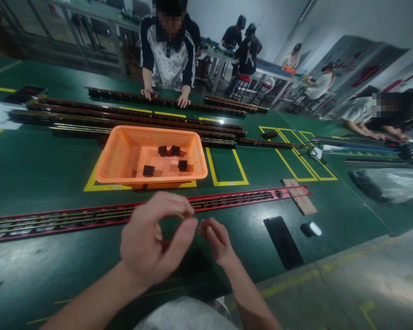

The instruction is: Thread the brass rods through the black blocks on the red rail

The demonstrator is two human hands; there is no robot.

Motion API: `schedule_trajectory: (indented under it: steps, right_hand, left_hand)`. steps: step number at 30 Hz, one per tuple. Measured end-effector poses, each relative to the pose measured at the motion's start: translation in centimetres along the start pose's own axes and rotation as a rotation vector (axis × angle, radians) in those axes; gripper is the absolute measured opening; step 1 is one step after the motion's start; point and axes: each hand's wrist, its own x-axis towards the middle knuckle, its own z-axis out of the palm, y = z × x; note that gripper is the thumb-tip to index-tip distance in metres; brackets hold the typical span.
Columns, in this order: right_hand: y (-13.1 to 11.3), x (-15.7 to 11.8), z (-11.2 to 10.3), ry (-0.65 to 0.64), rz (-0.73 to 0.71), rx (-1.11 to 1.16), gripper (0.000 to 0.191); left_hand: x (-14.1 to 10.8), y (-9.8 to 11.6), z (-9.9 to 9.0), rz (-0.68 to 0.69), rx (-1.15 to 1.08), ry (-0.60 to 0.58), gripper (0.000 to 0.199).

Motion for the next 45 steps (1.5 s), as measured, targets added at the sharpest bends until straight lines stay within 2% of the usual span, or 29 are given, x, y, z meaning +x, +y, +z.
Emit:
schedule_trajectory:
  steps: [2,4,6,8,11,13,18,21,25,31,38,43,45]
  right_hand:
    - [0.5,0.5,-1.9,0.104,-0.075,-0.109,0.036]
    - [1.4,1.5,-4.1,0.173,-0.142,-0.295,0.029]
    - [2.7,2.4,-6.4,0.244,-0.198,-0.447,0.024]
    - [4.0,3.2,-8.5,0.293,-0.219,-0.610,0.022]
    - [5.2,3.9,-11.1,0.334,-0.186,-0.837,0.019]
    - [5.3,4.1,-12.2,0.302,-0.181,-0.952,0.019]
    - [5.1,4.7,-13.5,0.185,-0.201,-1.059,0.015]
    - [5.6,5.1,-13.6,0.197,-0.205,-1.048,0.014]
    - [6.6,5.3,-13.6,0.302,-0.198,-1.010,0.017]
    - [8.4,5.3,-14.7,0.639,-0.164,-0.986,0.017]
    - [10.0,4.9,-16.5,0.721,-0.090,-0.876,0.018]
    - [10.1,4.8,-16.6,0.878,0.017,-0.889,0.021]
    - [10.1,4.9,-16.4,0.887,0.075,-0.869,0.023]
  left_hand:
    - [0.2,-2.3,0.1,-0.086,0.030,0.119,0.021]
    - [-0.2,-4.7,0.3,-0.194,0.111,0.081,0.009]
    - [-1.2,-6.7,0.4,-0.304,0.177,-0.036,0.017]
    - [-2.6,-8.4,0.7,-0.353,0.234,-0.229,0.025]
    - [-4.7,-10.3,1.6,-0.328,0.298,-0.487,0.025]
    - [-5.8,-11.0,2.2,-0.306,0.352,-0.570,0.023]
    - [-6.3,-11.4,4.0,-0.234,0.425,-0.672,0.020]
    - [-5.5,-11.4,5.3,-0.231,0.435,-0.686,0.021]
    - [-4.7,-11.9,7.8,-0.245,0.448,-0.716,0.023]
    - [-3.9,-12.1,11.5,-0.145,0.412,-0.747,0.021]
    - [-3.1,-11.7,14.1,-0.195,0.467,-0.794,0.022]
    - [-3.2,-11.6,15.7,-0.218,0.490,-0.819,0.025]
    - [-3.3,-11.6,16.0,-0.217,0.510,-0.807,0.026]
